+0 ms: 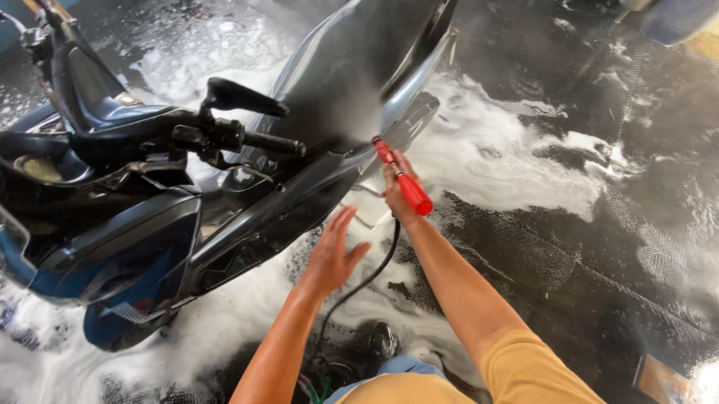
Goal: The person uses a high-pressure water spray gun to rinse a motorcycle. They systematically spray the front fairing, handlebars, seat, and rear sections to remove soap suds and dirt from the vehicle's surfaces.
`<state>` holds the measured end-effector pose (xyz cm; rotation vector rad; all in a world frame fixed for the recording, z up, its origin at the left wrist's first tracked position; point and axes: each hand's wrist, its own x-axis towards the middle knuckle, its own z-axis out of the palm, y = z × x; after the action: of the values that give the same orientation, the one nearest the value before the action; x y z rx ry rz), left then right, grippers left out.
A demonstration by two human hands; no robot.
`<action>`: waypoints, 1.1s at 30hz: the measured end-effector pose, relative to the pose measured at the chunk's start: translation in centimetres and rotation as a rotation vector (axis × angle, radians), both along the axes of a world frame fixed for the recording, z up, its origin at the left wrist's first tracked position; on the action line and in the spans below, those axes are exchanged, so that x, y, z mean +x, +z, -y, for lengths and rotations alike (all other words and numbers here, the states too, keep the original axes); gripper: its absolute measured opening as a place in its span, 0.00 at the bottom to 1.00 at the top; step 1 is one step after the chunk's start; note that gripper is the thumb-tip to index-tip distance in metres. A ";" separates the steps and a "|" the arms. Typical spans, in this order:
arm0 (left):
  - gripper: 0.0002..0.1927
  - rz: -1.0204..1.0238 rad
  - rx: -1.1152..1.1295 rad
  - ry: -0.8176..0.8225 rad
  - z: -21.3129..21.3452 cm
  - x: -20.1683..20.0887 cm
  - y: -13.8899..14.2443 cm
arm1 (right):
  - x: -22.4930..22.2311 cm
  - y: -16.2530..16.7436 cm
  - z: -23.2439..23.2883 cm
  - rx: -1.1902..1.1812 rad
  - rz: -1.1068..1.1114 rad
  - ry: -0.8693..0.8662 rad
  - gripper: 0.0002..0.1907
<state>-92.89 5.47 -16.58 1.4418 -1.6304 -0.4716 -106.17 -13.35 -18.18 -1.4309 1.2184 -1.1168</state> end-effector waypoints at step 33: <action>0.23 0.052 -0.054 -0.757 8.9 4.6 9.2 | 8.9 -7.5 -6.7 0.098 0.062 0.112 0.31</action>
<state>-88.27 -3.40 -7.36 0.7556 -2.1895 -0.8010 -97.32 -6.67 -25.73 -1.3628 1.1207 -1.0043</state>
